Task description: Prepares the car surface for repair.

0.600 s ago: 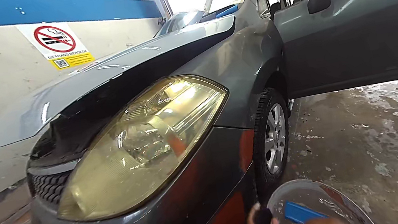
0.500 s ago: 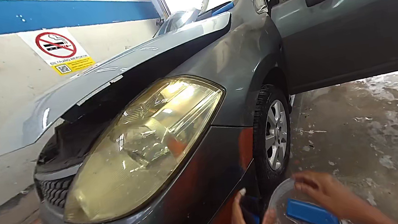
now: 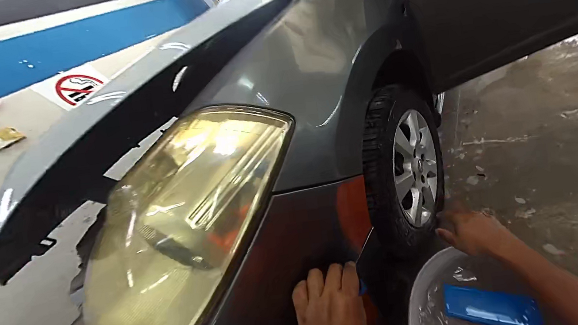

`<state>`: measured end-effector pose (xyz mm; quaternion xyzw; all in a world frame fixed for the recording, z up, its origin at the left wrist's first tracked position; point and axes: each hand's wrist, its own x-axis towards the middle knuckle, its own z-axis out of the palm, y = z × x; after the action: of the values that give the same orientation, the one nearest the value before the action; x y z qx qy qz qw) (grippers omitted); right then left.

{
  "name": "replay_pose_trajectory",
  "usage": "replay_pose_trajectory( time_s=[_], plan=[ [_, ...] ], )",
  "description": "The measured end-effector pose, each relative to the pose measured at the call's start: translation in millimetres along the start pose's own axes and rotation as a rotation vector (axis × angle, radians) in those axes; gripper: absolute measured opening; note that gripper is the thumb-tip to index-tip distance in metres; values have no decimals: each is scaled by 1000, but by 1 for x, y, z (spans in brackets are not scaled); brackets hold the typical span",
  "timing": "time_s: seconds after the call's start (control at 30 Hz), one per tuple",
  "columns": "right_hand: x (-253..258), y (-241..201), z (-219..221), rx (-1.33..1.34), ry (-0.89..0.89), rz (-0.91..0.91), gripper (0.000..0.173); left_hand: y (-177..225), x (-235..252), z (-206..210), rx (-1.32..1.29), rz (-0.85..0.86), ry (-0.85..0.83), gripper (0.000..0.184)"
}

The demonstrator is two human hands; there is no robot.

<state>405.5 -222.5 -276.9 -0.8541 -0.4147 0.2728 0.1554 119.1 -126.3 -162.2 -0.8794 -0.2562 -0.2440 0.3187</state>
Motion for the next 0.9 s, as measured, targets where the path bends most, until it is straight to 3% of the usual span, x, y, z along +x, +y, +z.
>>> replay_pose_trajectory(
  time_s=[0.13, 0.57, 0.77, 0.9],
  plan=[
    [6, 2, -5, 35, -97, 5, 62, 0, 0, 9, 39, -3, 5, 16],
    [8, 3, -2, -13, -78, -41, 67, 32, 35, 43, -41, -18, 134, 9],
    [6, 2, 2, -33, -57, -18, 67, -2, -3, 20, 14, 55, 40, 9],
    [8, 1, -4, -21, -102, -21, 67, 22, 24, 38, 14, 17, 137, 9]
  ],
)
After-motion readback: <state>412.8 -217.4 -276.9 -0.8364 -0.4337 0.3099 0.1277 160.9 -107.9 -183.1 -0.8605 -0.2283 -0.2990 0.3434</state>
